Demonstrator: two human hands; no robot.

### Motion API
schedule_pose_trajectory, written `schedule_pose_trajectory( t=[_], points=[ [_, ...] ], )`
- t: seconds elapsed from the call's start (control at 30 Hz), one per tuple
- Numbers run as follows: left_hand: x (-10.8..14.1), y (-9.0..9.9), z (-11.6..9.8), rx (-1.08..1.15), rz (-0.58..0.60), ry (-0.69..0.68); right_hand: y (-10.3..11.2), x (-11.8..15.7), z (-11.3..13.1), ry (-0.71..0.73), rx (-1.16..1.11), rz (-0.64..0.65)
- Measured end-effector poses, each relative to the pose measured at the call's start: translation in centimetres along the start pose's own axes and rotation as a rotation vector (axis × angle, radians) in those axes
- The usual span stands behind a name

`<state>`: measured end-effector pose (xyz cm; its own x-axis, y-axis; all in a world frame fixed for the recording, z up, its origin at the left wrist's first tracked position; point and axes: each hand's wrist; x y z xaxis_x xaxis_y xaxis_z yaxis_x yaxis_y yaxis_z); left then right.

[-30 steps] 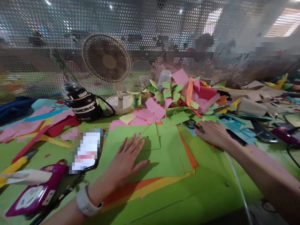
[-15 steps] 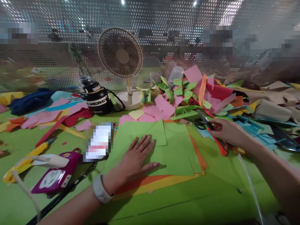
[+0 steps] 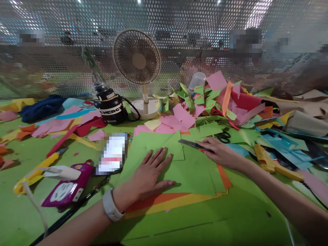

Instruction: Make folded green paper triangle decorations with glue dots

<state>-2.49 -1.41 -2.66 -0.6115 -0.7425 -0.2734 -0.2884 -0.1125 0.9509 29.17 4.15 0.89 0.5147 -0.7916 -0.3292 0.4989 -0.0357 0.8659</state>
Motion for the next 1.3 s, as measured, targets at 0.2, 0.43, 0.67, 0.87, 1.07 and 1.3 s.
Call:
schedule_pose_trajectory(
  t=[0.2,0.43,0.67,0.87,1.07,1.3],
  points=[
    [0.0,0.1,-0.1,0.015,0.012,0.011,0.8,-0.1,-0.2,0.014,-0.022,0.098],
    [-0.3,0.7,-0.4,0.033,0.064,0.054,1.5,1.7,1.5,0.058,-0.132,0.171],
    [-0.3,0.7,-0.5,0.030,0.035,0.044,0.7,1.9,2.2,0.085,-0.089,0.135],
    [-0.1,0.4,-0.3,0.031,-0.002,0.023,0.1,1.6,2.7,0.068,-0.073,0.075],
    [-0.2,0.5,-0.3,0.032,0.029,0.041,-0.4,2.2,3.0,0.085,-0.053,0.036],
    [-0.2,0.4,-0.4,0.039,0.021,0.049,-0.5,2.6,3.4,0.048,-0.086,0.006]
  ],
)
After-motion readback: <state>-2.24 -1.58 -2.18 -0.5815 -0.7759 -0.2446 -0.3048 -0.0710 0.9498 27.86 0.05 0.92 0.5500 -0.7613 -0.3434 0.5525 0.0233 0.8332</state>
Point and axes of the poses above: each hand's wrist, its own x-axis away from the middle knuckle, its own y-axis out of the back of the hand, z = x × y, and after that the axes turned 15 degrees about -z, right-handed
